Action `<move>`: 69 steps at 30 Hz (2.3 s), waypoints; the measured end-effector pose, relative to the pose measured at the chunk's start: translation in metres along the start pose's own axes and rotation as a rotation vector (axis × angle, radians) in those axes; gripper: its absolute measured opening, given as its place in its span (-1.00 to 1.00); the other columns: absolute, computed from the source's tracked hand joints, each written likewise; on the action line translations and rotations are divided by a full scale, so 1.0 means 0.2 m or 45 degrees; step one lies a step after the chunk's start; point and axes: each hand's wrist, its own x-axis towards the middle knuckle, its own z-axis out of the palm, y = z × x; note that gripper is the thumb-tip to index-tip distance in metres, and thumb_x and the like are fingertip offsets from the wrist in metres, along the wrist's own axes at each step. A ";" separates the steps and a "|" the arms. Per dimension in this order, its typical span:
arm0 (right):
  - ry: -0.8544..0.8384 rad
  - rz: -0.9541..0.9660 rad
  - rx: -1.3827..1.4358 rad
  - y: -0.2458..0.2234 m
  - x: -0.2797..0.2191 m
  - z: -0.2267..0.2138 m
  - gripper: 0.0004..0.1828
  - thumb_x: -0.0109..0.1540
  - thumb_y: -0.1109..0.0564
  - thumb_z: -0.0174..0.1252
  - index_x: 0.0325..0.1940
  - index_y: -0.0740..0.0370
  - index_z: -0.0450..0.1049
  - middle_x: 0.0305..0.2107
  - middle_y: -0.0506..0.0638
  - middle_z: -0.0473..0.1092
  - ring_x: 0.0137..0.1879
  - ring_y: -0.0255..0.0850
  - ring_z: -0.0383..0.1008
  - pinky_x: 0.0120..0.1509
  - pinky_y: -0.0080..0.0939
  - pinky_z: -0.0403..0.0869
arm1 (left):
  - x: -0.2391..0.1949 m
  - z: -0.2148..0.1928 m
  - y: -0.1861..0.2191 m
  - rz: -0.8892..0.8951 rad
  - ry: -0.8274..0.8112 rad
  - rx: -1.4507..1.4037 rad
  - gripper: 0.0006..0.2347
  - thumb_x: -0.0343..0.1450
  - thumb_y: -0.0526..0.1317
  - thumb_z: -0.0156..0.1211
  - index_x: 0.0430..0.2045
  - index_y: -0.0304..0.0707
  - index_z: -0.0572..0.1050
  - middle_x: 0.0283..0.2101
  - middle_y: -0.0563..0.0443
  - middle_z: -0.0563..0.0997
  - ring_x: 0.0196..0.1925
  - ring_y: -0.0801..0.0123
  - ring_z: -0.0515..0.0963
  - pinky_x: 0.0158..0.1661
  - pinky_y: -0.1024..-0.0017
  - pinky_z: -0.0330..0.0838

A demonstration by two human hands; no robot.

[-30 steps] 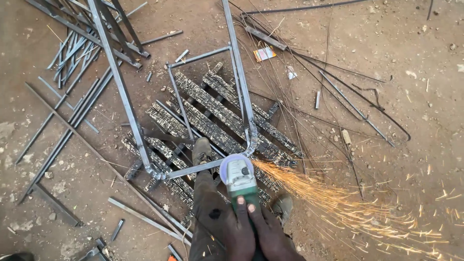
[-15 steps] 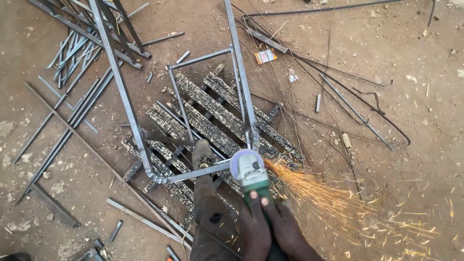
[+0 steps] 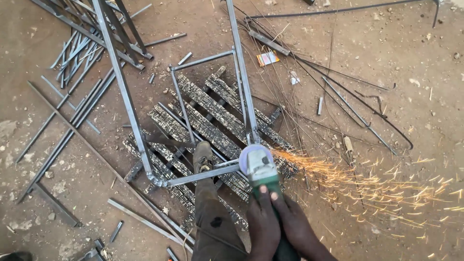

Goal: Using an angle grinder to smooth the welded joints of a rectangular metal frame.

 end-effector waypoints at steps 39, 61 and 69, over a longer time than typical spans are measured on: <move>0.072 0.019 -0.385 -0.32 0.03 -0.04 -0.40 0.23 -0.32 -0.07 -0.23 0.23 0.63 -0.30 0.11 0.64 -0.20 -0.19 0.53 -0.10 -0.18 0.41 | 0.05 0.03 0.36 -0.265 -0.117 -0.065 -0.46 0.42 0.28 -0.20 -0.17 -0.15 0.57 -0.18 -0.15 0.71 -0.13 0.12 0.69 -0.17 0.24 0.47; 0.077 0.114 -0.245 -0.23 -0.02 -0.06 -0.45 0.26 -0.18 0.01 0.04 0.21 0.69 -0.09 0.10 0.70 0.04 -0.23 0.59 0.17 -0.22 0.47 | -0.02 0.05 0.21 -0.271 -0.095 -0.044 -0.49 0.44 0.25 -0.24 -0.04 -0.04 0.54 -0.08 -0.17 0.72 0.02 0.00 0.69 -0.04 0.22 0.49; 0.098 0.037 -0.320 -0.36 0.00 -0.02 -0.39 0.24 -0.28 -0.06 -0.04 0.21 0.64 -0.15 0.14 0.66 -0.04 -0.15 0.58 0.05 -0.16 0.46 | 0.08 0.06 0.32 -0.186 -0.103 -0.122 -0.46 0.44 0.28 -0.22 -0.32 -0.19 0.58 -0.31 -0.10 0.66 -0.26 0.19 0.64 -0.26 0.26 0.40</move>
